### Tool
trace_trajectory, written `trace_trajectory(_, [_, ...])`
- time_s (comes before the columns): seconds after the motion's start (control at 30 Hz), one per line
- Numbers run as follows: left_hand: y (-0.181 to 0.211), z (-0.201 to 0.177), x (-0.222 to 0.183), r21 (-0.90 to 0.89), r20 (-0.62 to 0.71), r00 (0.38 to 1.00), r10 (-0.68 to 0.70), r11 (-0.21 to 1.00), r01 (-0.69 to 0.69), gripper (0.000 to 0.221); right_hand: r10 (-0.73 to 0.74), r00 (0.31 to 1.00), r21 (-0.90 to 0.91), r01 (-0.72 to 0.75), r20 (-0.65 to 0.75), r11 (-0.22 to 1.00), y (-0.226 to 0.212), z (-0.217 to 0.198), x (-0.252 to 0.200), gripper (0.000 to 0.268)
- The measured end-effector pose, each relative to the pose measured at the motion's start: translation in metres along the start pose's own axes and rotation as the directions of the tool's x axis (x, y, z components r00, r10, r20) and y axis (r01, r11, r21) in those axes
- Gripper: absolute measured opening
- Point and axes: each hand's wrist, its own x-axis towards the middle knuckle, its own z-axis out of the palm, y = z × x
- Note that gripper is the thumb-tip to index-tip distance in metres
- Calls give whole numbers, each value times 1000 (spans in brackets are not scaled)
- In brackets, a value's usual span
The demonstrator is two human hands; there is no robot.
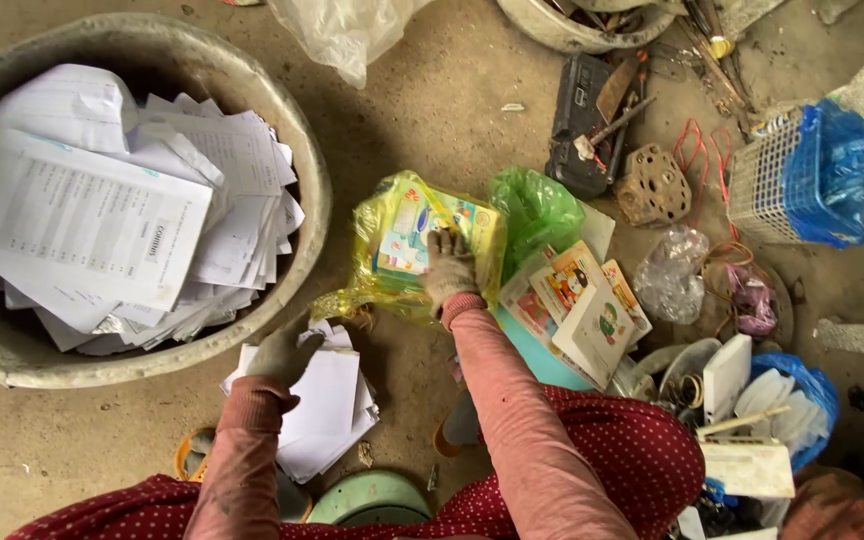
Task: Sorting school workbooks and papers into a large plastic bin.
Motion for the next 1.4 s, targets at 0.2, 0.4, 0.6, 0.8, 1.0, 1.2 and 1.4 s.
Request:
trace_trajectory(0.2, [24, 2, -2, -320, 21, 999, 28, 947, -20, 70, -26, 998, -96, 19, -64, 995, 24, 22, 12, 72])
trace_trajectory(0.4, [48, -8, -15, -304, -71, 993, 90, 946, -108, 70, -144, 984, -382, 95, -102, 919, 37, 54, 23, 35])
trace_trajectory(0.6, [52, 1, -20, -277, -86, 974, 210, 934, -226, 69, -244, 955, -332, 178, -167, 926, 24, -17, -22, 22])
trace_trajectory(0.8, [74, 6, -18, -476, -171, 958, 231, 832, -285, 80, 148, 783, 551, 277, -605, 787, 29, -62, -71, 26])
trace_trajectory(1.0, [145, -10, -61, -740, -420, 816, 397, 371, -561, 83, -169, 780, 788, 615, -603, 28, 46, -12, -86, 19])
trace_trajectory(1.2, [171, -2, -93, -878, -344, 860, 378, 195, -436, 83, -293, 792, 249, 479, -536, 841, 21, -10, -131, 42])
trace_trajectory(1.4, [181, -4, -101, -956, -280, 882, 379, -22, -294, 86, -157, 934, 806, 356, -320, 474, -6, -17, -170, 48])
